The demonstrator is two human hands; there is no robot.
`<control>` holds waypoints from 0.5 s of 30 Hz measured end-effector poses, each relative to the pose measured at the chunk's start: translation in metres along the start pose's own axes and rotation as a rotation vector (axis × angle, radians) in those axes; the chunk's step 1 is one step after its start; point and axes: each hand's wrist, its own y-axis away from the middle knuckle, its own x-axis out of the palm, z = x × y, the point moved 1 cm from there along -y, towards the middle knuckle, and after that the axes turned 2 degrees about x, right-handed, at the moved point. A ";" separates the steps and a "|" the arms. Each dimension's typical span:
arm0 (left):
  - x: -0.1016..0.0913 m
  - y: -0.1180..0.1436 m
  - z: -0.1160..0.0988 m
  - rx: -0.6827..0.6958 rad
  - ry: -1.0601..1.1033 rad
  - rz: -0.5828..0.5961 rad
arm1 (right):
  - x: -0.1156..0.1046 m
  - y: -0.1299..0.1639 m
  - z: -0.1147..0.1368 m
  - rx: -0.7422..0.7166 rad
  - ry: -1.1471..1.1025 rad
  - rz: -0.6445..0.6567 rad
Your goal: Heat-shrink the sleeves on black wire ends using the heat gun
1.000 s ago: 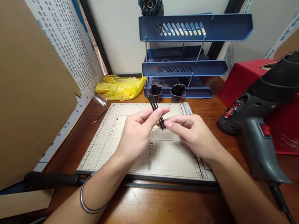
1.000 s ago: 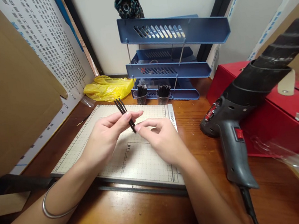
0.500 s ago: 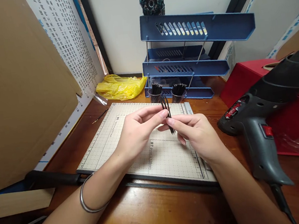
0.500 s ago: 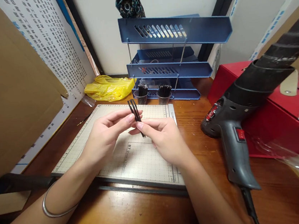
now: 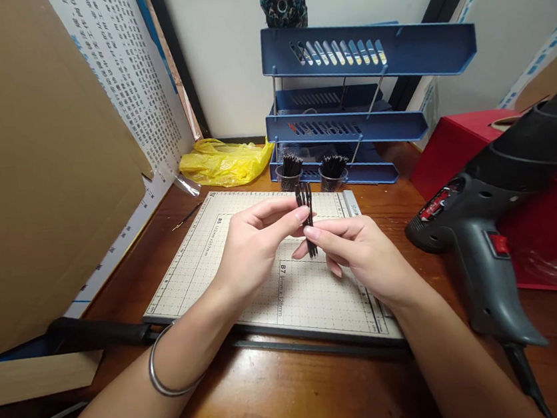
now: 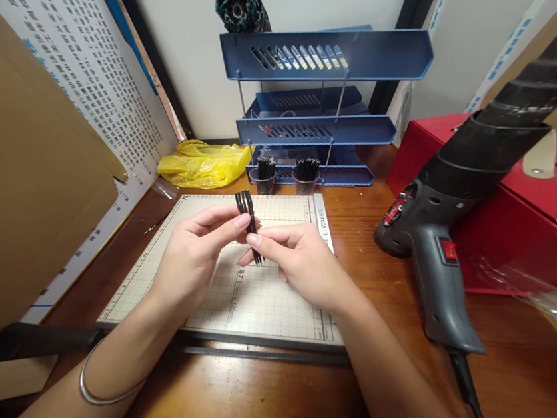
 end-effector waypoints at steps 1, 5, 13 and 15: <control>0.000 0.000 0.000 -0.002 0.003 0.000 | 0.000 0.000 0.000 0.006 -0.007 0.005; 0.001 0.000 0.000 -0.012 0.015 -0.002 | 0.001 -0.001 0.000 0.013 -0.031 0.009; 0.003 -0.001 -0.002 0.019 0.026 0.018 | 0.002 0.000 0.003 0.003 -0.057 0.043; 0.002 -0.001 -0.001 0.015 0.017 0.010 | 0.001 0.001 0.003 -0.003 -0.047 0.038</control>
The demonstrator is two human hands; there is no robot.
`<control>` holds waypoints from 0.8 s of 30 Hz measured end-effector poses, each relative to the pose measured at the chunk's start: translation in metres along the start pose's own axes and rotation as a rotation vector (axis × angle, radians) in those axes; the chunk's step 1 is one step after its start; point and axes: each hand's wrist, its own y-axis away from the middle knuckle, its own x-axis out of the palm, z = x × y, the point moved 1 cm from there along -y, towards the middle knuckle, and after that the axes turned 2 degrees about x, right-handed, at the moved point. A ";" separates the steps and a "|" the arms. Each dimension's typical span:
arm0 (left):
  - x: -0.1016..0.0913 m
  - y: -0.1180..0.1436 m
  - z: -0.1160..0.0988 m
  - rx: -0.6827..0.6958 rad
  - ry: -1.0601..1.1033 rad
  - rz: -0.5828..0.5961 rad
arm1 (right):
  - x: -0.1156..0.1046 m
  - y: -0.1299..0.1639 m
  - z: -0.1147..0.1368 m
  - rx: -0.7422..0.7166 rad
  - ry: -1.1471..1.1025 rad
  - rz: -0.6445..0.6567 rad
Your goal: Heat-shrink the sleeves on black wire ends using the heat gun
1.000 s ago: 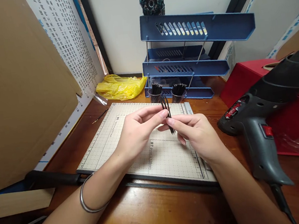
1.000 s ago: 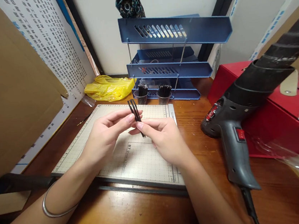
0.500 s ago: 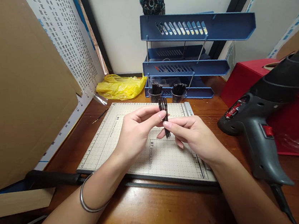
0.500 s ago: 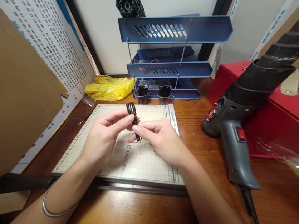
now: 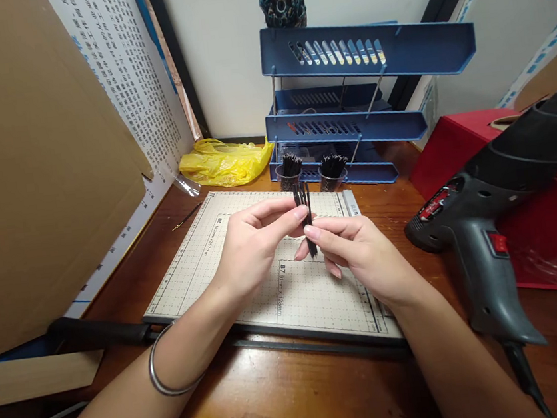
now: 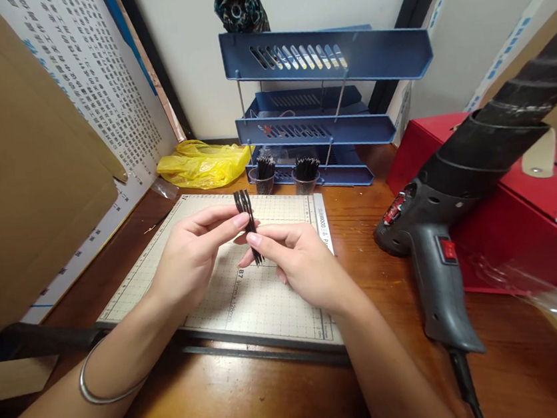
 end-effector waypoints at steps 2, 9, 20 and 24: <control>-0.001 0.000 0.001 0.000 -0.023 -0.014 | 0.000 0.000 -0.001 -0.006 0.003 -0.012; -0.004 -0.001 0.003 0.057 -0.061 -0.011 | -0.001 -0.002 -0.003 -0.044 0.043 -0.056; -0.001 0.001 0.003 0.041 -0.009 -0.024 | 0.000 -0.001 0.000 -0.080 0.088 -0.040; -0.001 0.001 0.002 0.047 -0.023 -0.012 | 0.001 -0.002 0.001 -0.058 0.099 -0.047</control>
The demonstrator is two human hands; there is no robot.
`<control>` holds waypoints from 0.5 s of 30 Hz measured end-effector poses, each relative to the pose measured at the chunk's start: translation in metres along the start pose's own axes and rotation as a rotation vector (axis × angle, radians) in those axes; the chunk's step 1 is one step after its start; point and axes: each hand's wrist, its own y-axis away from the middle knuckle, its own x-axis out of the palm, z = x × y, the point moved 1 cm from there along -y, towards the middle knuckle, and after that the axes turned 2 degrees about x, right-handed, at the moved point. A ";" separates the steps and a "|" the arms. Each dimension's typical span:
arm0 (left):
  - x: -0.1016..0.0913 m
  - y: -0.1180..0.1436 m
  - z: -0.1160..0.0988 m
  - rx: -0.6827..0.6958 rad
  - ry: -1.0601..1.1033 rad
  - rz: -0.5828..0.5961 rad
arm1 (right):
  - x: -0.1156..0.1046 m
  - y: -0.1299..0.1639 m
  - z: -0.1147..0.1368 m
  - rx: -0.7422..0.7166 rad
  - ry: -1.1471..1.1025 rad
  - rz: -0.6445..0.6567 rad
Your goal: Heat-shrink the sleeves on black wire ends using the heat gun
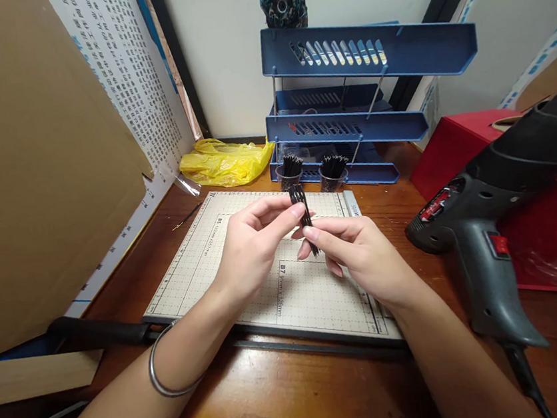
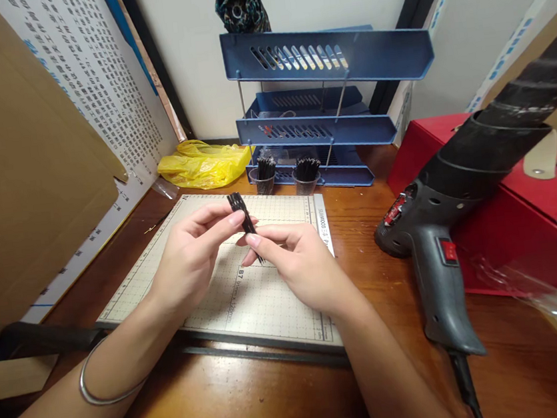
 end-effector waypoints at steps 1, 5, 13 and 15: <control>0.000 0.000 0.000 0.003 -0.007 0.002 | 0.000 0.000 0.000 0.008 0.000 -0.001; 0.001 0.000 -0.001 0.000 -0.006 -0.010 | 0.000 0.001 -0.001 0.025 -0.010 0.003; 0.001 0.000 -0.001 -0.035 -0.024 -0.003 | 0.000 0.001 -0.003 0.040 -0.059 0.052; 0.001 0.000 -0.001 -0.050 -0.033 0.007 | 0.000 0.002 -0.003 0.061 -0.071 0.073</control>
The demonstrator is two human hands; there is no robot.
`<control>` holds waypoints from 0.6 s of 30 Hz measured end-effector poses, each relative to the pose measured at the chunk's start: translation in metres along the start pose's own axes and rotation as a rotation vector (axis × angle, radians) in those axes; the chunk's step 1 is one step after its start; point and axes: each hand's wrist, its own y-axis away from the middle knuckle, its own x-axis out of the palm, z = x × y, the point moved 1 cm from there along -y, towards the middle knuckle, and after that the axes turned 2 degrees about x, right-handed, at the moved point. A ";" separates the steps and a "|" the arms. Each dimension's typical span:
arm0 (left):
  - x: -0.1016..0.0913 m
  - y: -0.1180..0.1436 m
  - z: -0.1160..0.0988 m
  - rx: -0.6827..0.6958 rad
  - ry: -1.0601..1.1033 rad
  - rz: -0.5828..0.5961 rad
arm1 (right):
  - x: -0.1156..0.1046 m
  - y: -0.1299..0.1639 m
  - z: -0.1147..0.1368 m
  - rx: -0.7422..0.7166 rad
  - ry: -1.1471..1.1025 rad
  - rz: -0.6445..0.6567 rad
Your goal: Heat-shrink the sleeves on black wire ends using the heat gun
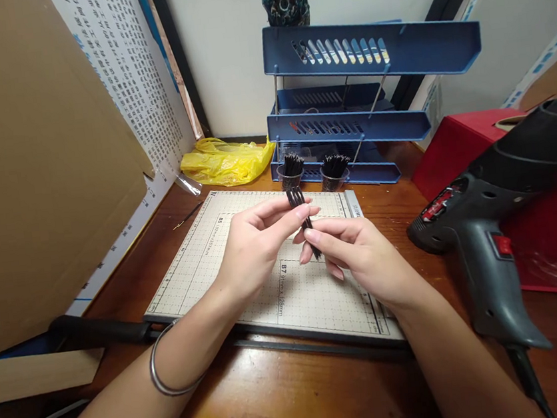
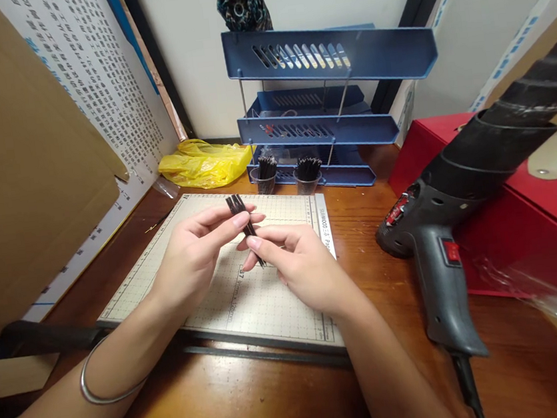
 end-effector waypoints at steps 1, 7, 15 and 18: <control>0.000 0.000 0.000 -0.005 0.000 0.004 | 0.000 0.001 0.000 0.014 -0.004 0.009; 0.001 0.002 -0.003 -0.010 -0.034 -0.002 | 0.000 0.002 0.000 0.031 0.012 0.029; 0.001 0.000 -0.003 0.018 -0.035 -0.009 | 0.000 0.002 0.001 0.007 0.020 -0.036; -0.002 -0.001 0.001 0.068 -0.025 -0.065 | 0.000 0.001 0.000 0.011 0.013 -0.063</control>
